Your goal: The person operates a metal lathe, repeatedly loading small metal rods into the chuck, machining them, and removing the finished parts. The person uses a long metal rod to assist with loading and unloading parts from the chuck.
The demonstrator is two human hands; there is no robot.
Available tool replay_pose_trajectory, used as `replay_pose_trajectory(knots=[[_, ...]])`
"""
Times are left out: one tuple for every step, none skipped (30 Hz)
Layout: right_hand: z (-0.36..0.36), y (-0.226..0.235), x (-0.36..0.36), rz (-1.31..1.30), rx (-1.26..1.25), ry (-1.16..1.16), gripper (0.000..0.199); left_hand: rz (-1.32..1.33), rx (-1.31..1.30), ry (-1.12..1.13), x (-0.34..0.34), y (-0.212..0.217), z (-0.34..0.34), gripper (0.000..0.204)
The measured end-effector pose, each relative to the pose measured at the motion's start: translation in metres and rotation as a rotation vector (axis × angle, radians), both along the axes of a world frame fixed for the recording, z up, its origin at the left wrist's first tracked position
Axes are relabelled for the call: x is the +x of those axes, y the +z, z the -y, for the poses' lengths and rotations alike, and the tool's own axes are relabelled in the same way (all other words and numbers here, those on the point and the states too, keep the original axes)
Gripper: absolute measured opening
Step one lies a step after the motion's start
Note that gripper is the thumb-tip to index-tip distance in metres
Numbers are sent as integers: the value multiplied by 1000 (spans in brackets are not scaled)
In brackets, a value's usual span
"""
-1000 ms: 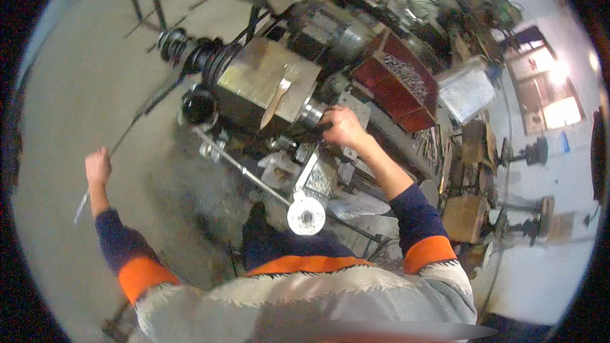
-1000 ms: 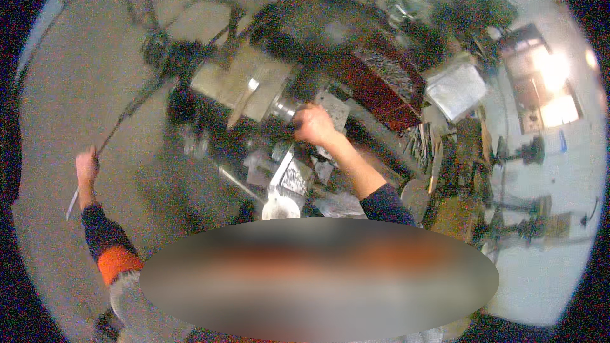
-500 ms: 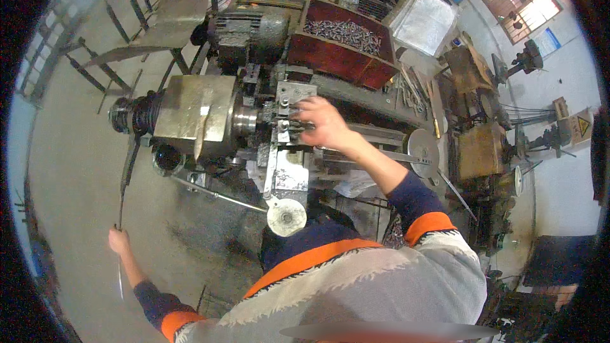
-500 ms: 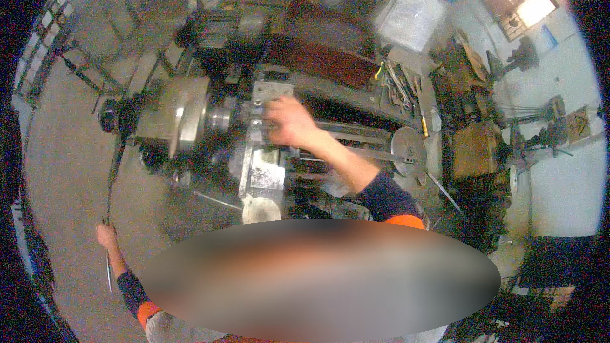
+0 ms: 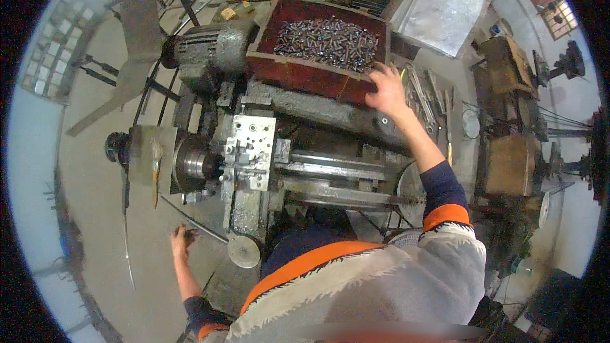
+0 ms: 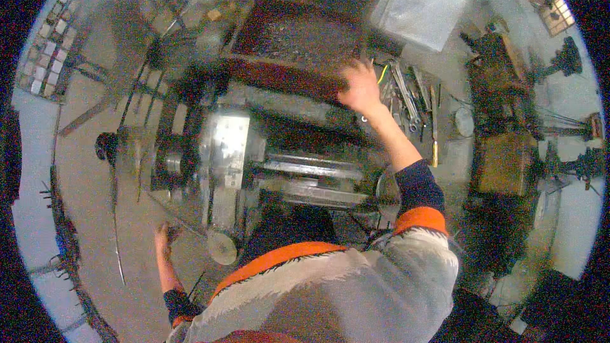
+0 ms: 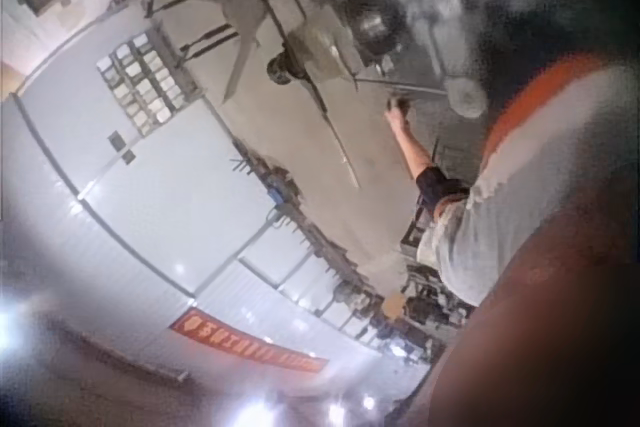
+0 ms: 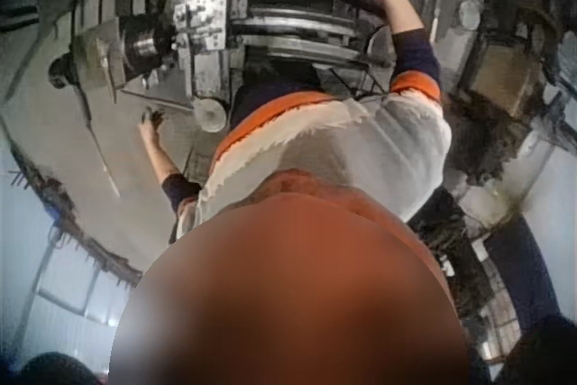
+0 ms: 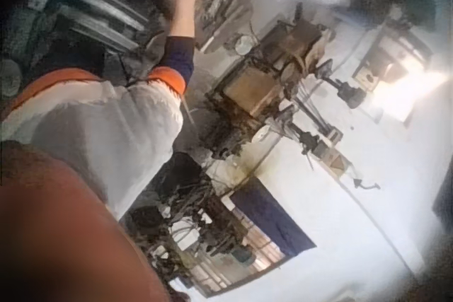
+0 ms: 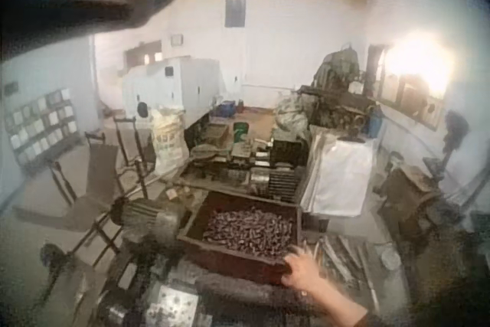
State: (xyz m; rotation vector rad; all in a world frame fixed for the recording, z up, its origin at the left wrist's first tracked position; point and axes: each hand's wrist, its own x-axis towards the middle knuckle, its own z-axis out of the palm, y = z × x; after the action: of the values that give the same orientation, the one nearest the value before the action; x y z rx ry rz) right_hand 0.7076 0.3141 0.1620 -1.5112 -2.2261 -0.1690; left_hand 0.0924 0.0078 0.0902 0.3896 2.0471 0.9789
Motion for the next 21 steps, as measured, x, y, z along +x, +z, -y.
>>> replay_pose_trajectory(knots=[[-9,-7,4,3,23,25,47,130,47,-73,11,-9,-2,37],[-16,-10,7,-40,3,22,47,148,65,8,16,-24,-9,46],[-21,-6,9,-75,-15,10,47,58,8,79,46,-15,-32,45],[-27,-5,12,-108,-34,2,48,-32,-50,154,78,-8,-53,45],[-35,-11,18,-125,10,38,48,-29,-74,138,85,-14,-64,43],[-43,-15,23,-142,5,65,48,-29,-103,123,89,-20,-71,41],[-51,-19,29,-157,2,89,48,-26,-129,105,93,-30,-79,39],[-59,-22,33,-173,-2,113,48,-20,-130,110,96,-36,-85,36],[-65,-25,40,-193,2,124,49,-20,-132,104,97,-41,-94,34],[-74,-27,43,-199,-12,129,50,-16,-138,111,98,-47,-96,32],[-81,-30,46,-208,-28,134,50,-7,-123,134,95,-55,-96,33],[-88,-33,50,-219,-40,134,51,36,-124,146,94,-57,-101,33],[-95,-37,54,-223,-72,136,53,88,-121,162,96,-62,-106,34],[-102,-42,58,-219,-94,147,53,139,-119,179,95,-66,-111,34],[-110,-47,61,-209,-114,157,53,120,-143,200,104,-70,-123,35],[-117,-52,63,-199,-134,168,53,100,-167,220,113,-73,-133,36],[-123,-55,64,-198,-148,164,54,80,-191,240,120,-75,-143,36],[-129,-56,66,-223,-170,159,52,77,-187,250,114,-82,-144,37],[-134,-56,66,-250,-195,156,50,71,-185,262,99,-92,-137,37],[-138,-59,68,-272,-214,152,48,69,-178,273,89,-101,-135,38],[-145,-65,71,-277,-183,181,48,85,-163,211,90,-108,-141,38]])
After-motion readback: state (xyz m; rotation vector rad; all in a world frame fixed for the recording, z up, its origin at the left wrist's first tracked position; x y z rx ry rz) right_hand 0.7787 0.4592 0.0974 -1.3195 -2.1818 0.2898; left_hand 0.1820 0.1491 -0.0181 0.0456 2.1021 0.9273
